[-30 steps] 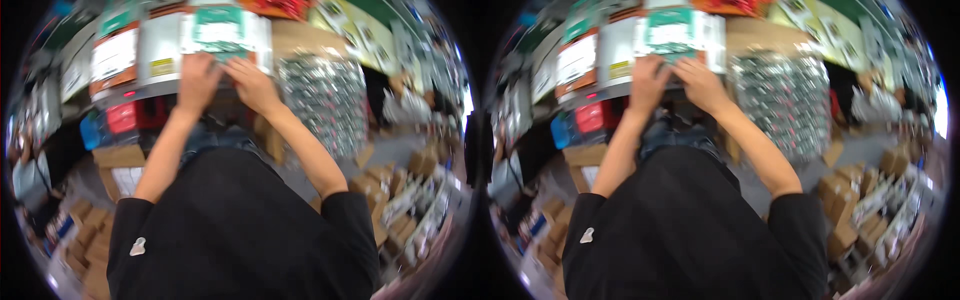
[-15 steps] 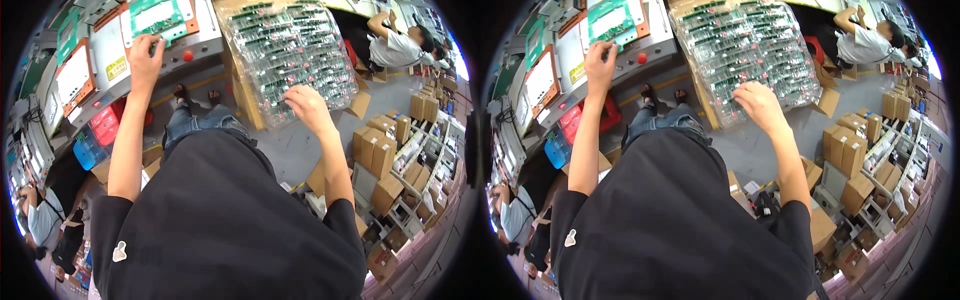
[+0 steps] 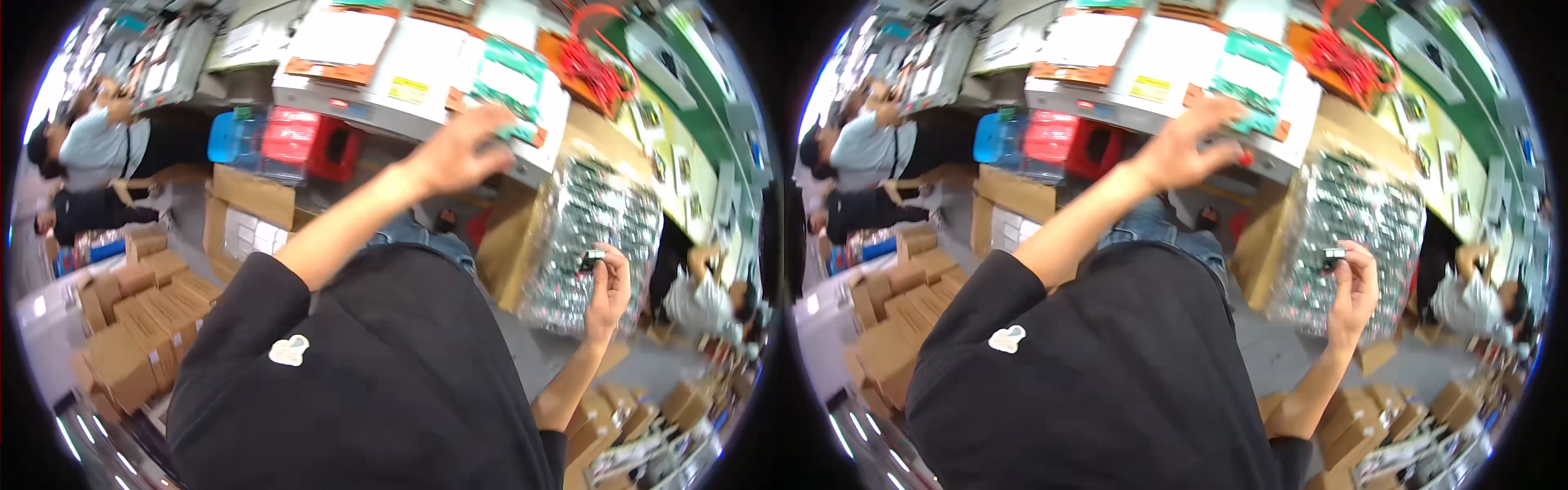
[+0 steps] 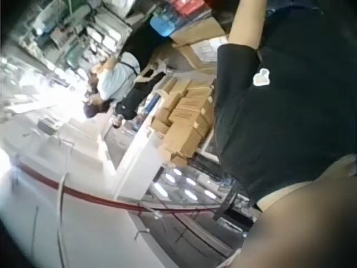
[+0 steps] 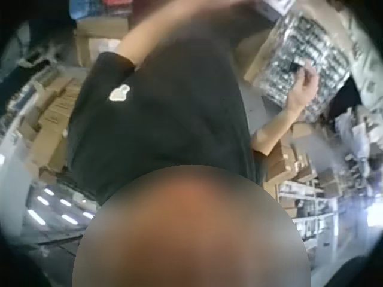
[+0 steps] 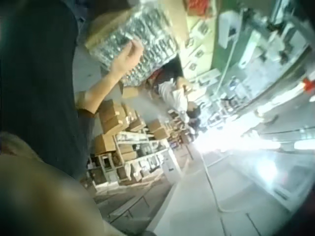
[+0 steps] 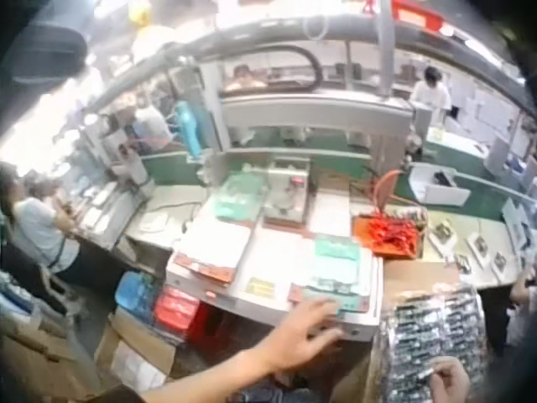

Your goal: The worker is testing and assembling printed circuit boards at a factory workstation.

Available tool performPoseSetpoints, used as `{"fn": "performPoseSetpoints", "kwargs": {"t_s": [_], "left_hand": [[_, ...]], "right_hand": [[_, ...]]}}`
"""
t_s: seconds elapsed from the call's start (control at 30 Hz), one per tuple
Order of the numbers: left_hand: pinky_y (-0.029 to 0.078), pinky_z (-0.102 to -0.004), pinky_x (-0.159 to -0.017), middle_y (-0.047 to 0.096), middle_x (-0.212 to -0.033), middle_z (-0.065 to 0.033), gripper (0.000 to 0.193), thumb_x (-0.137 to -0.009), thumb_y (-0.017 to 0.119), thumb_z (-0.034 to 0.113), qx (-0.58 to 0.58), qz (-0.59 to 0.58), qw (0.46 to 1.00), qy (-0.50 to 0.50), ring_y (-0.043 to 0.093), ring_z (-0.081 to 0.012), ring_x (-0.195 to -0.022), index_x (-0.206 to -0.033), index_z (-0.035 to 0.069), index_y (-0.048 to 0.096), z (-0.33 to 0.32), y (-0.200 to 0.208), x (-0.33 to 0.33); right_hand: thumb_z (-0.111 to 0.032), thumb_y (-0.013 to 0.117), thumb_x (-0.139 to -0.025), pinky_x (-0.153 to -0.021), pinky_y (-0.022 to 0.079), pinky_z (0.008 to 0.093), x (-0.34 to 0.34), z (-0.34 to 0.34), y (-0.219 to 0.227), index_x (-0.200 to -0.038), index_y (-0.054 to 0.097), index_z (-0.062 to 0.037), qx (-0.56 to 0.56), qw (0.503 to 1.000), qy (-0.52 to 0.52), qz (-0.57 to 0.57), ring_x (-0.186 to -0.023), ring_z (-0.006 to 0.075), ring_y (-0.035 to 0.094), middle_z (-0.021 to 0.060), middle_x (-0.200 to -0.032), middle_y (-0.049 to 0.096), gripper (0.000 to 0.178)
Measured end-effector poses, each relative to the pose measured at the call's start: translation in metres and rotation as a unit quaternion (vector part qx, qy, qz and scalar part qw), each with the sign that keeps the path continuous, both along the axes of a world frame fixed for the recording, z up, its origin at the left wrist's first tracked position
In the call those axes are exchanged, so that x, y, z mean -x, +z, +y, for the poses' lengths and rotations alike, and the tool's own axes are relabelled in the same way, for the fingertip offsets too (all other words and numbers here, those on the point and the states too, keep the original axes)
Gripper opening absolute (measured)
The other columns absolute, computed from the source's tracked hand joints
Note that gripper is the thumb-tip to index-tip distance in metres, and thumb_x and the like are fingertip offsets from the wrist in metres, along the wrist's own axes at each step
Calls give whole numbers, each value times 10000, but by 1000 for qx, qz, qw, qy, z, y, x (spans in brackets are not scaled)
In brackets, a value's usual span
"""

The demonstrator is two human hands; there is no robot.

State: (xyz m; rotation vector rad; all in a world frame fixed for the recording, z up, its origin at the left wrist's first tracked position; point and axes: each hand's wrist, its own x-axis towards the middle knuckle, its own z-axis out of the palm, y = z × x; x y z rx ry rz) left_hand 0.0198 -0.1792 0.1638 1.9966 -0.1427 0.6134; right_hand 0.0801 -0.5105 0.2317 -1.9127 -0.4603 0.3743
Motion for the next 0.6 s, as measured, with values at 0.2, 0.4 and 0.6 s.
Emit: {"fn": "performPoseSetpoints", "kwargs": {"t_s": [0.2, 0.4, 0.6], "left_hand": [[511, -250, -668, 651, -995, -63, 369, -864, 699, 64, 224, 135, 965, 35, 619, -96, -750, -1223, 26, 621, 4, 32, 40], [516, -223, -592, 658, -796, -55, 299, -855, 694, 54, 399, 104, 887, 208, 632, -97, -653, -1118, -68, 621, 89, 10, 27], [522, -240, -519, 663, -736, -84, 322, -857, 708, 118, 273, 216, 912, 217, 634, -105, -584, -1090, -89, 626, 126, -7, -3]], "right_hand": [[-108, 620, -934, -701, 455, 235, -19, 170, -26, -1117, 623, 10, -7, 975, 157, 155, -801, 80, 548, 19, -944, 629, 218], [-49, 715, -829, -753, 498, 280, -46, 269, -31, -1052, 664, 0, -41, 934, 261, -241, -759, 170, 605, 86, -904, 669, 234], [-93, 707, -863, -758, 519, 286, -83, 292, -51, -1040, 713, -21, 52, 935, 290, -195, -806, 172, 668, 102, -958, 725, 191]]}}
